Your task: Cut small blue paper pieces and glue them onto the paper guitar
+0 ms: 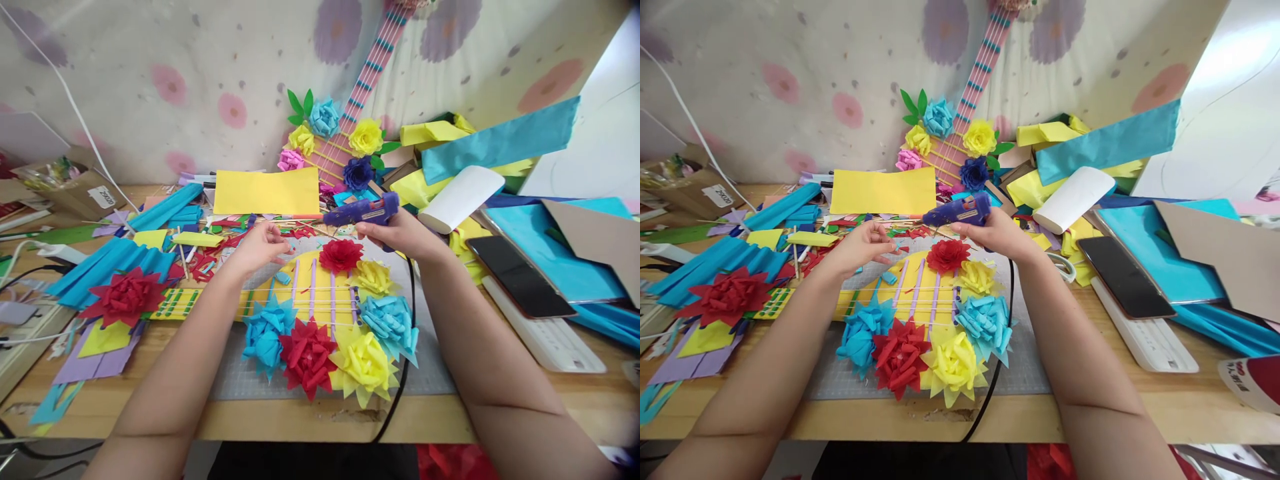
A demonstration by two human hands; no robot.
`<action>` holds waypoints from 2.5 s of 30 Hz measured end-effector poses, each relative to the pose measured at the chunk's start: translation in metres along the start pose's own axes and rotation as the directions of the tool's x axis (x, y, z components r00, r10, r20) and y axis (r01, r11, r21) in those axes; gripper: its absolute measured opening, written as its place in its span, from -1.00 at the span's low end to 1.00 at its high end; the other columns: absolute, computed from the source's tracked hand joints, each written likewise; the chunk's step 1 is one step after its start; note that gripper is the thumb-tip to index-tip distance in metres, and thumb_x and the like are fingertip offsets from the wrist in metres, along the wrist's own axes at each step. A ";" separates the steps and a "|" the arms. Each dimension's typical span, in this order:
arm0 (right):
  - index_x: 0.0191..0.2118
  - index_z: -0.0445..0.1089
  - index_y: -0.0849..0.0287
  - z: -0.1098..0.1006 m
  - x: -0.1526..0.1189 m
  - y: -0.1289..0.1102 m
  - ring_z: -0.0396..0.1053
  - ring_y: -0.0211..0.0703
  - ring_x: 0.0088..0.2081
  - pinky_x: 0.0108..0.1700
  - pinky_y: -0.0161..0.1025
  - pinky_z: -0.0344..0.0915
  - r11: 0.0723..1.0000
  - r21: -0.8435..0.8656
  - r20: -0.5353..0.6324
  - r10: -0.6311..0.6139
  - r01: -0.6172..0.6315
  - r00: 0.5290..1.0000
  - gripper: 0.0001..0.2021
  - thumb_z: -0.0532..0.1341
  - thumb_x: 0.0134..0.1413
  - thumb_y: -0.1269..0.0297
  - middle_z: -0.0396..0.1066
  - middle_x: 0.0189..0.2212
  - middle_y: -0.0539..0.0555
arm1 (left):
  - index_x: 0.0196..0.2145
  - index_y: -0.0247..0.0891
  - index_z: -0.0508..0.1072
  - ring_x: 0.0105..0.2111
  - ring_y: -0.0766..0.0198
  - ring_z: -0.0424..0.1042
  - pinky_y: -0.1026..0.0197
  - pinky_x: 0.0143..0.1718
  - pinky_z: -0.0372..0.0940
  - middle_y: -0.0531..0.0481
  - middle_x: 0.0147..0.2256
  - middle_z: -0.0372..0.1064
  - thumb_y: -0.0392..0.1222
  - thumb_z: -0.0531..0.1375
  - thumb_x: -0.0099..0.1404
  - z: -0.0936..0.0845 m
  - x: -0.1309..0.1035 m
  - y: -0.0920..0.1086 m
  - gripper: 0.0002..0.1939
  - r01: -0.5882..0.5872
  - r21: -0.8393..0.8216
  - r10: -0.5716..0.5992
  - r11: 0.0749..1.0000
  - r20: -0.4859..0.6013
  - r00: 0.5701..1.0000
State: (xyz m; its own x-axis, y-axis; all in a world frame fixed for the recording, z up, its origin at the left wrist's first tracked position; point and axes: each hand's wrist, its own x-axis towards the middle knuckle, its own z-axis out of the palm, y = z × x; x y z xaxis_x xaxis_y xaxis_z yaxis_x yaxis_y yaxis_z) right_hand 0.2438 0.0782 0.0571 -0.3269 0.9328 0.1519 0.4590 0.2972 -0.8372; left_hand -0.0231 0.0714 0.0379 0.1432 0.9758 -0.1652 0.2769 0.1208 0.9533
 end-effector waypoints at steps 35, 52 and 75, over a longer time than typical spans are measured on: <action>-0.55 0.26 0.20 -0.037 -0.001 0.013 0.09 -0.44 -0.64 -0.61 -0.35 -0.03 0.921 0.389 -0.308 0.109 0.020 0.945 -0.57 0.32 -0.17 -0.10 0.27 -0.60 -0.03 | -0.24 -0.16 0.25 -0.23 0.05 0.46 0.20 -0.21 0.23 -0.08 -0.32 0.46 -0.22 0.17 0.12 0.000 0.010 0.009 -0.77 -0.399 0.735 0.228 0.549 0.327 0.917; -0.56 0.31 0.22 -0.037 0.001 0.016 0.11 -0.43 -0.66 -0.64 -0.36 0.01 0.919 0.395 -0.311 0.127 0.007 0.942 -0.55 0.33 -0.22 -0.13 0.30 -0.58 -0.01 | 0.10 -0.27 0.06 -0.26 0.10 0.50 0.20 -0.28 0.28 -0.13 -0.28 0.49 -0.29 0.06 0.22 0.012 0.006 0.014 -0.51 -0.460 0.857 0.212 0.231 0.417 0.884; -0.56 0.33 0.24 -0.035 0.001 0.015 0.11 -0.43 -0.65 -0.62 -0.34 0.00 0.931 0.365 -0.283 0.106 0.005 0.953 -0.53 0.32 -0.22 -0.14 0.28 -0.60 0.00 | 0.11 -0.24 0.07 -0.26 0.14 0.50 0.22 -0.26 0.28 -0.11 -0.27 0.49 -0.26 0.02 0.26 0.002 0.007 0.006 -0.54 -0.449 0.887 0.187 0.107 0.426 0.885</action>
State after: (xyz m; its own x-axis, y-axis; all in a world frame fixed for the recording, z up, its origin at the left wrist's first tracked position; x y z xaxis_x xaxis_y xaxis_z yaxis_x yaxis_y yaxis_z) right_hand 0.2792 0.0906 0.0632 -0.0287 0.9783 0.2050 0.1247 0.2070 -0.9704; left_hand -0.0184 0.0788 0.0417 0.5830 0.8089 -0.0761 0.8082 -0.5870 -0.0480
